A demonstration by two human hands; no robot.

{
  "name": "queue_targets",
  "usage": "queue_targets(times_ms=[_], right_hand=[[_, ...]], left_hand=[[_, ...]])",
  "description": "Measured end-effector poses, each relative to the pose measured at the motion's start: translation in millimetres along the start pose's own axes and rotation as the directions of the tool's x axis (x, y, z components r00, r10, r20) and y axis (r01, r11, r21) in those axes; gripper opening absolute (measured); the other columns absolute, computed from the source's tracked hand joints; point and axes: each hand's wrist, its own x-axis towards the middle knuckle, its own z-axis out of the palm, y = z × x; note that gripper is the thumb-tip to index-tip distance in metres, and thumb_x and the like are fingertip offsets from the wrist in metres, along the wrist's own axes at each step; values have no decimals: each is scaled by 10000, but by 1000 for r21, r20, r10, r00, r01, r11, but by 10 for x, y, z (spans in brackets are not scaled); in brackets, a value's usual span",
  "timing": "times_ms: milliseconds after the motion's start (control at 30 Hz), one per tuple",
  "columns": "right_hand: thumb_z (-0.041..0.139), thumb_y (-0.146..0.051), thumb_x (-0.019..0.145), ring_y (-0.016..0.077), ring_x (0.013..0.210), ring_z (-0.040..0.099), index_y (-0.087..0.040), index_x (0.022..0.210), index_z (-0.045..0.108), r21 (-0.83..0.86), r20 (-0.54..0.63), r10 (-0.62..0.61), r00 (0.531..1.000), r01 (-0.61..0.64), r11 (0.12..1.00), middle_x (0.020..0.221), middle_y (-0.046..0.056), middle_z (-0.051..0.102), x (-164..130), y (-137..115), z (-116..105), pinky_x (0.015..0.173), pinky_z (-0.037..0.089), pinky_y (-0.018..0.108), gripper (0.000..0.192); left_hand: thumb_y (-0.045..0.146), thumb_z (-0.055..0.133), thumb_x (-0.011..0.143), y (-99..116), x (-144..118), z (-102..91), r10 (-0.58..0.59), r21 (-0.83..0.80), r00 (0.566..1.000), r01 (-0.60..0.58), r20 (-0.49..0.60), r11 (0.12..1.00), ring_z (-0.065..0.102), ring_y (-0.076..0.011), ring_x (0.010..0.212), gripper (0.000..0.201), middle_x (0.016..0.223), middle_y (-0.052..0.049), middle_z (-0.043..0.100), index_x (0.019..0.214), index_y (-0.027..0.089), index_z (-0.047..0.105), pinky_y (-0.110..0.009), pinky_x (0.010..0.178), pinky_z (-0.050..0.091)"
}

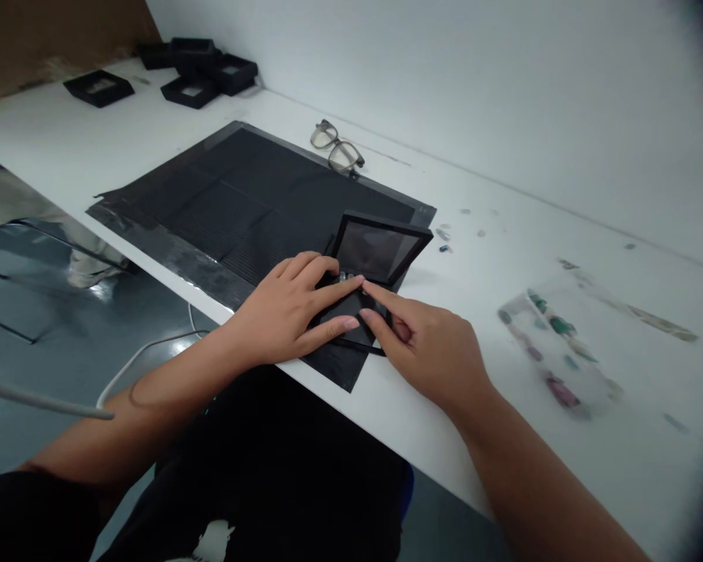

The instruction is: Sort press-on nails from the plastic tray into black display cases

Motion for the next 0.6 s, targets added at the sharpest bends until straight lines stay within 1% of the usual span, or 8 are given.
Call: queue_targets(times_ms=[133,233,300,333,433,500,600], right_hand=[[546,-435,975,107,514,508,-324,1344,664,72,2,1,1000,-1,997,598,-33,574,-24,20,-10,524,356,238,404],[554,-433,967,106,516,509,-266,1385,633,133,-25,45,999,-41,990,599,-38,564,-42,18,-24,527,367,238,457],[551,-433,968,109,512,507,-243,1374,642,142,-49,73,996,-65,988,588,-37,555,-55,7,-32,526,371,240,457],[549,-432,969,110,509,507,-242,1355,658,132,-54,81,995,-73,989,585,-35,557,-62,0,-35,524,368,241,443],[549,-416,971,108,499,507,-259,1300,698,81,-47,93,995,-89,993,590,-31,582,-78,-13,-43,510,351,241,393],[551,-408,973,106,489,502,-281,1301,698,57,-23,98,995,-97,994,589,-33,589,-78,-16,-48,495,335,241,381],[554,-403,974,108,486,502,-312,1324,681,49,10,102,995,-103,993,583,-39,589,-68,-11,-53,481,319,241,383]], left_hand=[[593,395,1008,5,-6,-10,-12,-25,1000,12,5,1000,522,-287,1234,575,1320,-130,569,1438,236,530,-449,1035,452],[605,395,1004,10,-10,-18,-25,-44,1000,24,-12,999,525,-285,1243,638,1351,-142,571,1486,193,460,-452,1054,449],[613,387,1004,14,-10,-20,-35,-43,999,34,-13,998,520,-289,1257,676,1373,-149,565,1516,174,409,-457,1059,451],[613,385,1004,15,-9,-21,-37,-39,999,36,-6,999,518,-291,1260,671,1376,-147,565,1516,179,410,-461,1057,453],[607,396,1003,20,-6,-22,-26,-23,1000,26,10,999,526,-296,1249,618,1345,-140,576,1459,203,496,-462,1044,461],[608,413,997,20,-6,-24,-22,-18,1000,22,0,1000,532,-298,1242,598,1330,-140,579,1419,205,543,-456,1036,465],[612,437,988,15,-7,-23,-24,-25,1000,24,-8,999,537,-293,1234,589,1324,-132,582,1402,212,558,-450,1034,462]])
